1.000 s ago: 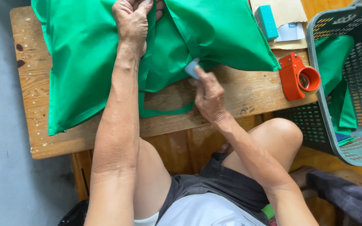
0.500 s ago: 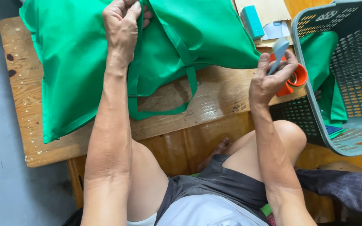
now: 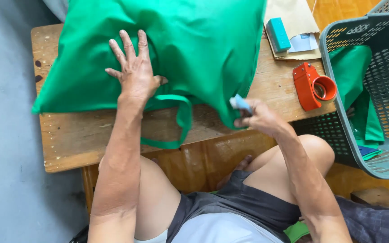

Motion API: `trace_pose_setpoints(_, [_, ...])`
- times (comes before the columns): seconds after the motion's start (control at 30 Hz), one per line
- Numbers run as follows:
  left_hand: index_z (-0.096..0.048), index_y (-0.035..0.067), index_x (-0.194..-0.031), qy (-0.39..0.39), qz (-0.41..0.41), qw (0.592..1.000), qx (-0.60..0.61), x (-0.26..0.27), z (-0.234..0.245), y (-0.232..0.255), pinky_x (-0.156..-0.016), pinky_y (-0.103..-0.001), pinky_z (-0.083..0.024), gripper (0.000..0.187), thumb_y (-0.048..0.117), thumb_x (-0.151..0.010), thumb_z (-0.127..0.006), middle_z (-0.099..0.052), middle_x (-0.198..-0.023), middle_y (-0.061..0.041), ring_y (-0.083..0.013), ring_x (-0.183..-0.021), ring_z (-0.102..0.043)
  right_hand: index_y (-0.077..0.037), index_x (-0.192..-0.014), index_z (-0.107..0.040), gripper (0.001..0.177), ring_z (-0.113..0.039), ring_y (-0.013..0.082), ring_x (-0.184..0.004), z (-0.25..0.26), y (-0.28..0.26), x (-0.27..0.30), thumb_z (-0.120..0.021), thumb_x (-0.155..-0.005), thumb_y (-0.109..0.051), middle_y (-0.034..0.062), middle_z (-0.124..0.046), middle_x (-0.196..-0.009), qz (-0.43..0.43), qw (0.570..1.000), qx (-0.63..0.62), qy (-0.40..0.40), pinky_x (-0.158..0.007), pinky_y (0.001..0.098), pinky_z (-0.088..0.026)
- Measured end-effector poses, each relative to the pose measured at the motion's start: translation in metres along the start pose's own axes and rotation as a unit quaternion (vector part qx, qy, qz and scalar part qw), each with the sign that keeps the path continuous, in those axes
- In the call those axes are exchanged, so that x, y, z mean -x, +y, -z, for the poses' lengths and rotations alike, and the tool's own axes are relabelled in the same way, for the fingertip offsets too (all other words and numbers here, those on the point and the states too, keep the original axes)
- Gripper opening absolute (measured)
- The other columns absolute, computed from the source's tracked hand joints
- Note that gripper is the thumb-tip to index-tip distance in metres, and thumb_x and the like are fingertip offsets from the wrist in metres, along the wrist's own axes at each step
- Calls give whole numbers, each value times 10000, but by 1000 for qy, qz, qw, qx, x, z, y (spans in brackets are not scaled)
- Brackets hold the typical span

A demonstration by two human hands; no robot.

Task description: The person uses a small blue brush to clean the seams, handles, and edges of a green tote bag placed on a wooden table. The person systematically scrubs the exterior and interior edges, then flips the bag to reveal a white pillow inside before continuing to clean the seams.

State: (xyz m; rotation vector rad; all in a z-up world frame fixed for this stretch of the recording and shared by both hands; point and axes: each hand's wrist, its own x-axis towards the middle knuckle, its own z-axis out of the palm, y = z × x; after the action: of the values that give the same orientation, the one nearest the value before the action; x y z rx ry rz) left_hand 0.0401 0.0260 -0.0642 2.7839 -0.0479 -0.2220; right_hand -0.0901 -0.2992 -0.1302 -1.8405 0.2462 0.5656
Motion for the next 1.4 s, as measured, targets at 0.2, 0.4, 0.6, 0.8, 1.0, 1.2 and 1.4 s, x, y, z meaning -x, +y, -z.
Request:
trace_pose_setpoints(0.2, [-186,383,-1657,-31,-68,990,122,4,36,-49,-1073,-863,25,1158,86,-760,-855,180,-1682,-109,-408,-1524,218,-146,-922,-771,146,-514,71,-571,-64,-51,48,-856,-830,-221,-63,-646,-668,96,909,202,-352,-527,273,-389])
trace_pose_setpoints(0.4, [-81,286,-1660,11,155,928,338,-4,15,-84,-1178,-739,-171,1223,917,-810,-693,-5,-1617,-413,-571,-1493,-169,-208,-785,-792,72,-702,118,-611,-50,-42,20,-854,-780,-244,-17,-775,-649,107,948,241,-180,-608,283,-557])
trace_pose_setpoints(0.6, [-141,277,-1666,188,-21,907,376,-58,-29,-104,-1305,-562,-152,1177,621,-922,-985,-175,-1673,-337,-440,-1577,-168,-124,-749,-746,178,-640,225,-588,-110,-15,-43,-779,-847,-269,96,-696,-643,169,966,177,-87,-573,356,-502])
trace_pose_setpoints(0.8, [-463,92,-1486,261,-43,935,237,-85,-44,-109,-1125,-551,-467,641,376,-1029,-810,-573,-1413,-241,-419,-1330,-554,-131,-670,-635,251,-529,101,-531,-168,-25,-83,-775,-844,-243,49,-575,-529,263,960,100,16,-485,303,-422])
trace_pose_setpoints(1.0, [-510,2,-1389,244,-66,940,229,37,5,-64,-871,-537,-600,714,423,-946,-879,-668,-1197,-295,-444,-1056,-714,-150,-821,-744,75,-626,102,-625,-124,-56,-21,-779,-861,-203,35,-729,-648,182,979,53,-80,-565,248,-461])
trace_pose_setpoints(1.2, [-539,18,-1327,140,106,906,385,171,-63,-47,-769,-444,-638,718,527,-883,-781,-677,-1082,-222,-362,-932,-757,-248,-1168,-740,229,-573,110,-650,-86,-20,36,-747,-967,-357,4,-663,-743,193,964,89,157,-616,267,-478])
trace_pose_setpoints(1.4, [-577,-34,-1029,24,269,599,754,230,-114,-19,-790,-469,-660,418,334,-926,-747,-720,-919,-188,-284,-831,-774,-41,-1458,-599,407,-626,252,-778,-132,2,66,-565,-1071,-161,138,-601,-928,331,911,137,203,-745,308,-517])
